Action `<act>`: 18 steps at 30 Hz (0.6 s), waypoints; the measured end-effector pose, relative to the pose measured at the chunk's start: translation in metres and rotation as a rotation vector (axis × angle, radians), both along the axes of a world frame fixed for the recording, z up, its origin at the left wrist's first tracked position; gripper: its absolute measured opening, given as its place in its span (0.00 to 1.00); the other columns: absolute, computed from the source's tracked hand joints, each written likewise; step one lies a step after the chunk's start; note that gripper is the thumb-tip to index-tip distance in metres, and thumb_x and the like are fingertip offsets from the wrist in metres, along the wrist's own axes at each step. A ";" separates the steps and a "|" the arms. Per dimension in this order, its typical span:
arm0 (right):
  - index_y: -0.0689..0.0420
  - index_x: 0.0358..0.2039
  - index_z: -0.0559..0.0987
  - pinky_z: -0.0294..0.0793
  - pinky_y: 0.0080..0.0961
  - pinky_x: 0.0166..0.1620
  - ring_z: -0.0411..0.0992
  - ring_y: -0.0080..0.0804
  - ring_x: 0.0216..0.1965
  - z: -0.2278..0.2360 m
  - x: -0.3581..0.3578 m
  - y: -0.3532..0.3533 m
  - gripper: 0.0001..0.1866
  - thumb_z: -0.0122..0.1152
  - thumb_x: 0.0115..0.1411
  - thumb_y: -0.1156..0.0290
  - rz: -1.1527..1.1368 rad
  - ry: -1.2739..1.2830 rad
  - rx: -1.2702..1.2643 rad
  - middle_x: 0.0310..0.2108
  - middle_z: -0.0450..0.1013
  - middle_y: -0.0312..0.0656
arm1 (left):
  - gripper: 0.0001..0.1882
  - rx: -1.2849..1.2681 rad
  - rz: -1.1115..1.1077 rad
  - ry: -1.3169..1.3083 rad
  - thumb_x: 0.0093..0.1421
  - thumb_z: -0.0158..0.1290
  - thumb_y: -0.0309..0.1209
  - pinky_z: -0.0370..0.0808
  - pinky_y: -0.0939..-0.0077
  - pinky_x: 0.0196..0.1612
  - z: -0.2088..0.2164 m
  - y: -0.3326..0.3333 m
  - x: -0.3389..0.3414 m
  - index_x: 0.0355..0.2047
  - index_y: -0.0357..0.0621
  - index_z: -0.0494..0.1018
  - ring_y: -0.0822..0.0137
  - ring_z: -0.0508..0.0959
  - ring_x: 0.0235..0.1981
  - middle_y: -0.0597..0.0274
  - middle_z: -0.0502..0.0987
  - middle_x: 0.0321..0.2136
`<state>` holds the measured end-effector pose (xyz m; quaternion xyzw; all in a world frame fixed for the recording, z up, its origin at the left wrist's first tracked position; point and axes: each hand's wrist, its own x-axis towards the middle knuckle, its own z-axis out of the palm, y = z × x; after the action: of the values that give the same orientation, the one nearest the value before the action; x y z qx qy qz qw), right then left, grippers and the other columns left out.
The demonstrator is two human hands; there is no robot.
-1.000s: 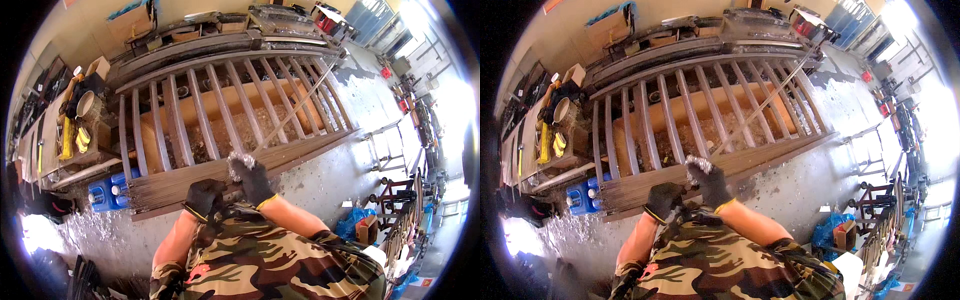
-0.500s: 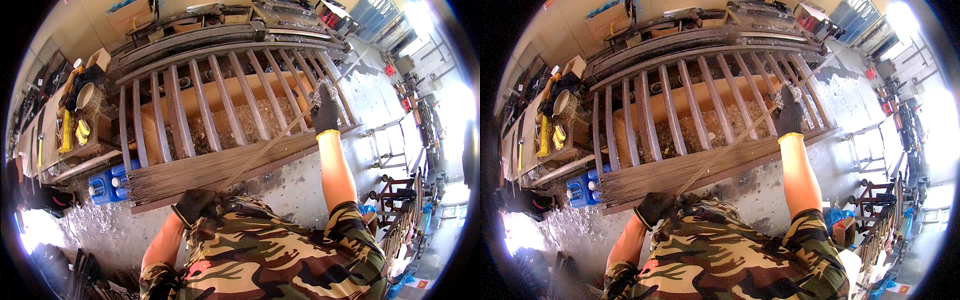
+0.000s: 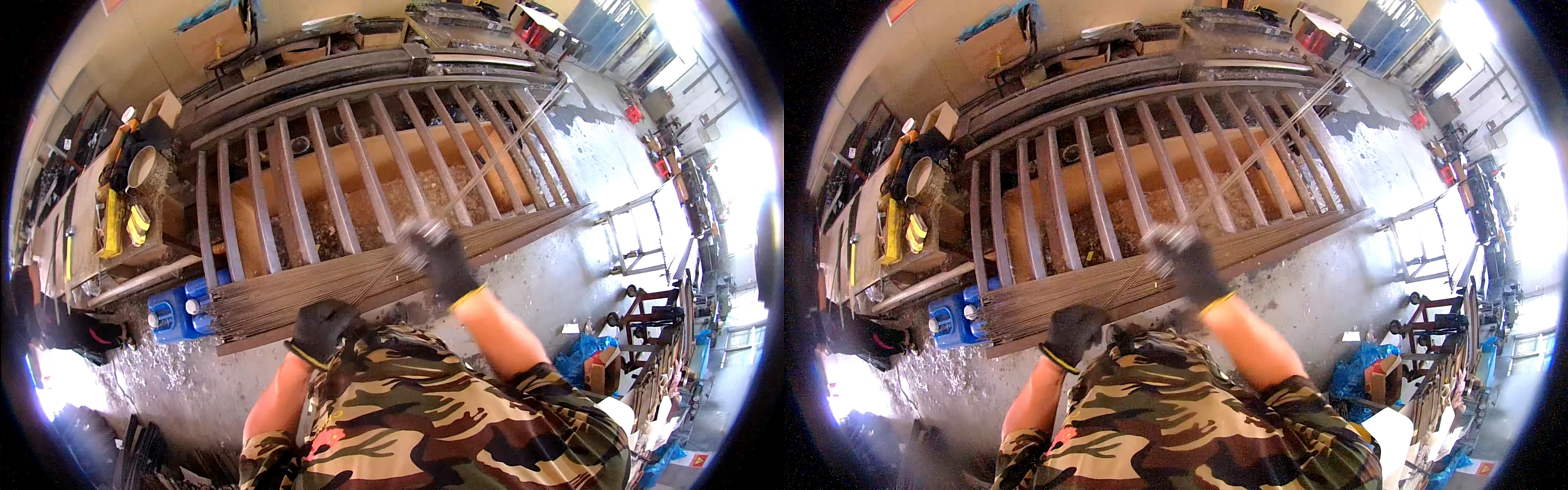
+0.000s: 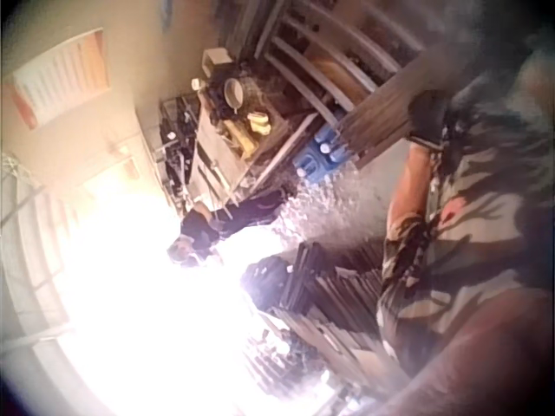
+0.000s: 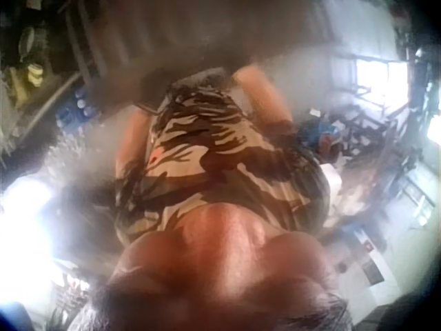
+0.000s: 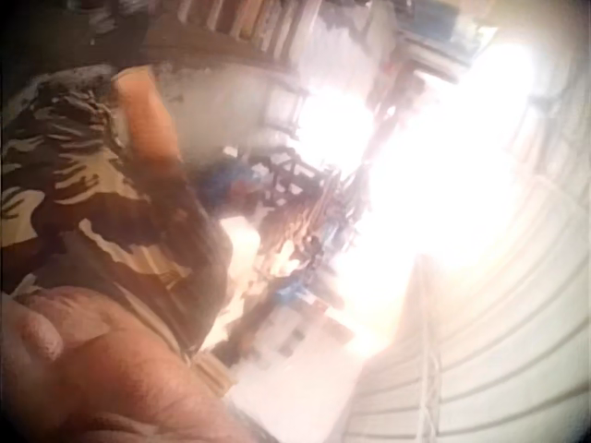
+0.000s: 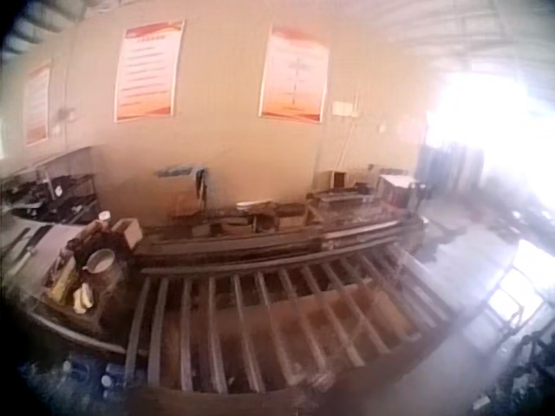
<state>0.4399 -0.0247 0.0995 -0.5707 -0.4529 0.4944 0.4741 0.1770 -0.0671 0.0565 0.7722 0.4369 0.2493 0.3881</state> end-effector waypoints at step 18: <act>0.50 0.33 0.75 0.66 0.18 0.28 0.67 0.18 0.26 0.044 0.104 0.036 0.06 0.58 0.58 0.63 -0.372 0.304 0.089 0.25 0.69 0.29 | 0.08 -0.521 0.203 -0.293 0.55 0.56 0.30 0.74 0.74 0.29 -0.012 -0.010 -0.027 0.29 0.37 0.79 0.70 0.78 0.24 0.56 0.79 0.22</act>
<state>0.5441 0.0116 0.1431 -0.5418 -0.2850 0.4585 0.6442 0.1500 -0.0766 0.0442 0.5549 0.5005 0.2752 0.6049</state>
